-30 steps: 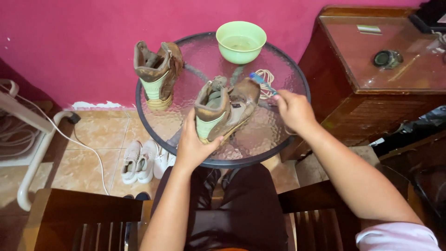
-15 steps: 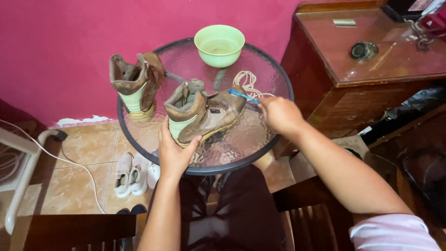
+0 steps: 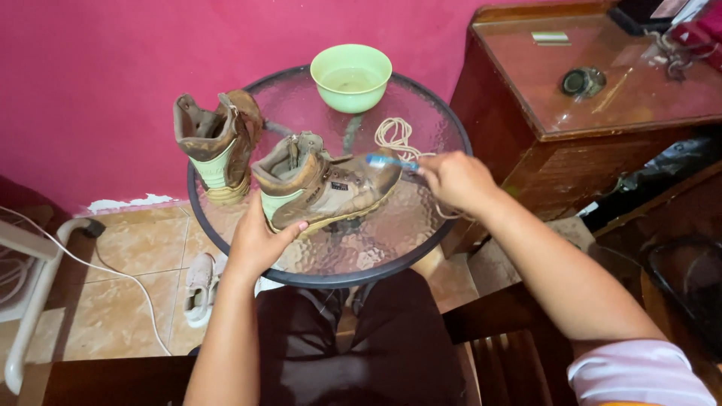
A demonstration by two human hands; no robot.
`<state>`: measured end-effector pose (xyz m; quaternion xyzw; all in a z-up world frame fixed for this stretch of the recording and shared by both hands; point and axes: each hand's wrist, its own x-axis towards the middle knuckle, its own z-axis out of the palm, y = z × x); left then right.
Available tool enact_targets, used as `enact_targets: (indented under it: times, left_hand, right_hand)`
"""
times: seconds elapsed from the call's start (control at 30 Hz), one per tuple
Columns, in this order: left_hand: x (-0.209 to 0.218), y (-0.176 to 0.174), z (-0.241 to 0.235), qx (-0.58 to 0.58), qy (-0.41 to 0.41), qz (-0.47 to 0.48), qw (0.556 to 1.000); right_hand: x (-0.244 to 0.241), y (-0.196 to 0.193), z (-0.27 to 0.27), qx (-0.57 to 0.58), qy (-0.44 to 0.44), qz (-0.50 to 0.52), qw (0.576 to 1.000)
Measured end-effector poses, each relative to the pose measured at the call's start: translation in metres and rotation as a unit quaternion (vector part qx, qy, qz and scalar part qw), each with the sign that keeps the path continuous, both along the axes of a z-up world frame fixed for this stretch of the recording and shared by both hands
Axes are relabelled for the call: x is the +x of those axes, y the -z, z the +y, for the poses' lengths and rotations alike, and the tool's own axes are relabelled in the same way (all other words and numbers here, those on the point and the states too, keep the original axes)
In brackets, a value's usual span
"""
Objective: The person scrubs a brown hiking boot with a blue toothbrush, focusing on the sole and upper surfaces. The person rotates the boot to clean different areas, including the toe and sides, while seated at a glass table.
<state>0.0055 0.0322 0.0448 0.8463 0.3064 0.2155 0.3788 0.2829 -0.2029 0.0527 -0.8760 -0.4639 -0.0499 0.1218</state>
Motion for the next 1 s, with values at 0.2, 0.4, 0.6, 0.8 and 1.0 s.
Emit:
enact_targets:
  times: [0.2,0.4,0.6,0.8,1.0]
  left_hand:
    - [-0.005,-0.013,0.009,-0.022,0.034,-0.011,0.999]
    - [-0.003,-0.005,0.009,-0.006,0.028,-0.024,0.999]
    - [-0.003,0.004,0.014,0.019,0.029,-0.011,0.999]
    - [-0.003,0.011,0.018,0.015,0.038,-0.013,0.999]
    - [-0.003,0.004,0.014,0.012,0.057,-0.007,0.998]
  right_hand:
    - [0.002,0.001,-0.007,0.005,-0.005,-0.027,1.0]
    - [0.008,-0.01,-0.01,-0.037,-0.006,-0.069,0.997]
    - [0.003,0.025,-0.02,-0.023,-0.101,-0.036,0.994]
    - [0.032,0.068,-0.019,0.061,-0.128,-0.134,0.981]
    - [0.06,0.058,-0.03,0.042,-0.096,-0.156,0.982]
